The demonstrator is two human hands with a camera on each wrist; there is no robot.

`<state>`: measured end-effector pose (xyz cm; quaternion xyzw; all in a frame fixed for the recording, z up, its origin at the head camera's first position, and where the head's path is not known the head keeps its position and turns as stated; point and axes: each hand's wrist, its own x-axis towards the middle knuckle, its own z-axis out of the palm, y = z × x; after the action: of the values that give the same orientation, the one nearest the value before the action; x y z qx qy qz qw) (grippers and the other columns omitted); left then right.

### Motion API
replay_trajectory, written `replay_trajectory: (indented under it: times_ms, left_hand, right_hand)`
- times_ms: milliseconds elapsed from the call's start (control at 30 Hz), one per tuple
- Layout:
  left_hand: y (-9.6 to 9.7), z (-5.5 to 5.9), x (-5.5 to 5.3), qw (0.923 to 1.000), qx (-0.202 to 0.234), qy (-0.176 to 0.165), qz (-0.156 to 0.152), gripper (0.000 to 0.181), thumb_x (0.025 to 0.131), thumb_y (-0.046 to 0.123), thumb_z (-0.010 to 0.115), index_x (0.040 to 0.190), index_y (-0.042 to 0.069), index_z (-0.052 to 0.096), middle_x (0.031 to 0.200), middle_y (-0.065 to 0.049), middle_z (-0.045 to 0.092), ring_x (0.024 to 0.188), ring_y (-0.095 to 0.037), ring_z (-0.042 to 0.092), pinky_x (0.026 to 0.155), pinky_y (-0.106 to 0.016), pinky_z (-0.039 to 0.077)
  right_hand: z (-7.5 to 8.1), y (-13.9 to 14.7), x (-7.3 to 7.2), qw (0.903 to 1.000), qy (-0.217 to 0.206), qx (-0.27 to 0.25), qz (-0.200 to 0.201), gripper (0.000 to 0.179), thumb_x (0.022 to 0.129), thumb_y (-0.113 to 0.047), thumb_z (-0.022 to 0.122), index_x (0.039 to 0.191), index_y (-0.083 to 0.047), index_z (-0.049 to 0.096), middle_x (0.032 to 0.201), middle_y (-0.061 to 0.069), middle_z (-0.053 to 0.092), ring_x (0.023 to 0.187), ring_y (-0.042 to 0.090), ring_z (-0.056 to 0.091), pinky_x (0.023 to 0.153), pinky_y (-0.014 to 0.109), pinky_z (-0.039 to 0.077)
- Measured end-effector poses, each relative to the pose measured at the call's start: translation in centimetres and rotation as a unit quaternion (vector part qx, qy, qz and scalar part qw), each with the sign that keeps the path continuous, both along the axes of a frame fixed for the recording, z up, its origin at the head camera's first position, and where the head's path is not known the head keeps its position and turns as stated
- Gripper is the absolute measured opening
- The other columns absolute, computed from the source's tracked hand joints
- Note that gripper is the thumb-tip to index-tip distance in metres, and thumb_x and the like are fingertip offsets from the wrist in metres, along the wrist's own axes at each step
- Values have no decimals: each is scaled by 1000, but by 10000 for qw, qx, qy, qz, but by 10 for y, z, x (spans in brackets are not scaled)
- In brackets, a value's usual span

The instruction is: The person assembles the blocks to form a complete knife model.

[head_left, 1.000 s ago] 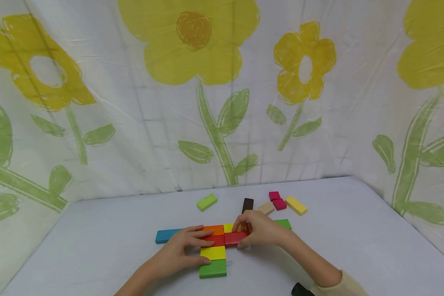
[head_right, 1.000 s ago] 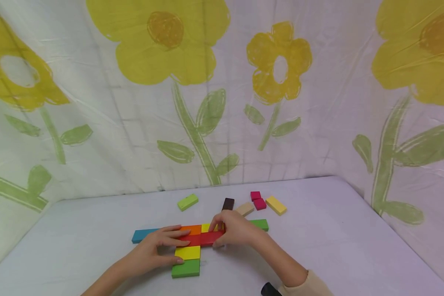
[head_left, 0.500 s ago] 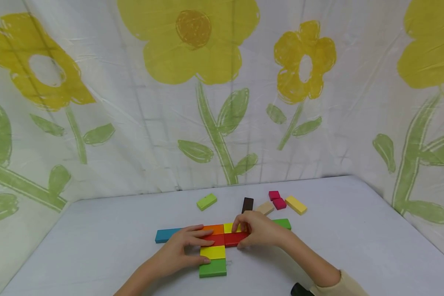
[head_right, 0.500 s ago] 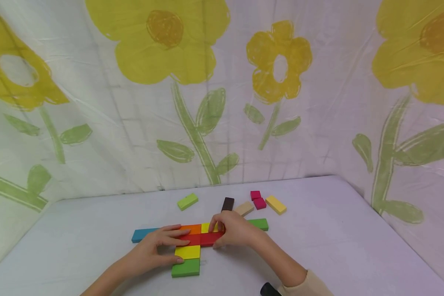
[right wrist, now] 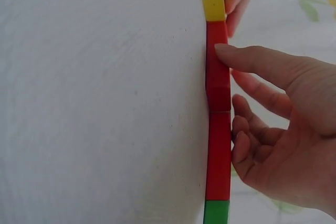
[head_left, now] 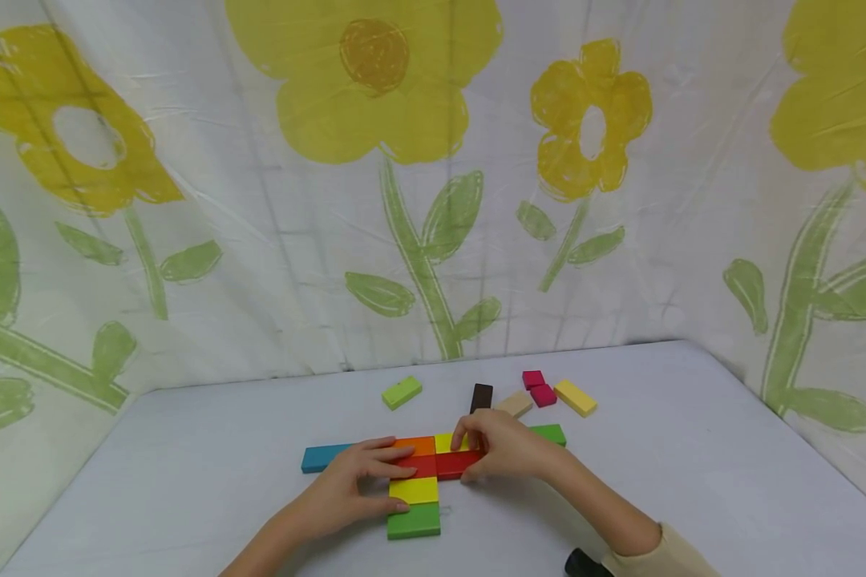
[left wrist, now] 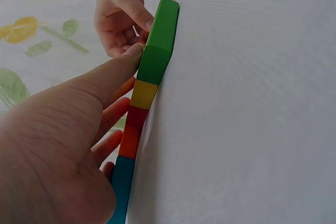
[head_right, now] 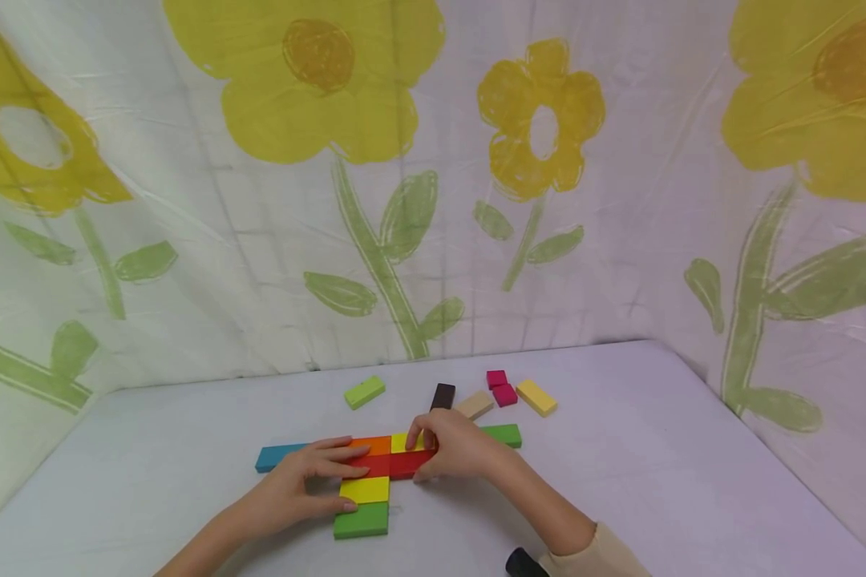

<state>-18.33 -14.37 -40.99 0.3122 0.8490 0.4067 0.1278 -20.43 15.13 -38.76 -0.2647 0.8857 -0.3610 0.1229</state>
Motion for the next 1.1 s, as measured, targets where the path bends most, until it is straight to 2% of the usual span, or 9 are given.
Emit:
replay_trajectory:
  times_ms: [167, 533, 867, 1100]
  left_hand:
    - [0, 0, 0, 10000, -16, -16, 21, 41, 94, 34, 82, 132, 20, 76, 153, -4, 60, 149, -46, 39, 111, -76, 37]
    - [-1, -1, 0, 10000, 23, 49, -10, 41, 95, 35, 81, 133, 20, 76, 152, -4, 61, 148, -46, 40, 110, -75, 39]
    - [-1, 0, 0, 10000, -11, 36, -19, 41, 94, 33, 81, 133, 20, 76, 152, -4, 61, 148, -47, 40, 111, -76, 38]
    - [-1, -1, 0, 9999, -33, -130, 105, 41, 93, 37, 82, 132, 23, 77, 152, -2, 61, 149, -45, 39, 112, -75, 37]
  right_hand:
    - [1, 0, -1, 10000, -50, -3, -52, 29, 83, -14, 90, 105, -15, 72, 89, -2, 59, 89, 17, 54, 71, 22, 50]
    - [13, 15, -3, 9997, -18, -125, -225, 28, 87, -14, 86, 111, -11, 72, 98, 2, 64, 88, 17, 58, 70, 22, 54]
    - [19, 32, -13, 9979, 326, -461, -332, 28, 92, -15, 81, 115, -4, 71, 106, 14, 68, 91, 17, 61, 74, 23, 56]
    - [23, 26, -17, 9972, 360, -509, -420, 30, 94, -16, 79, 120, -4, 69, 107, 9, 69, 95, 19, 62, 76, 24, 57]
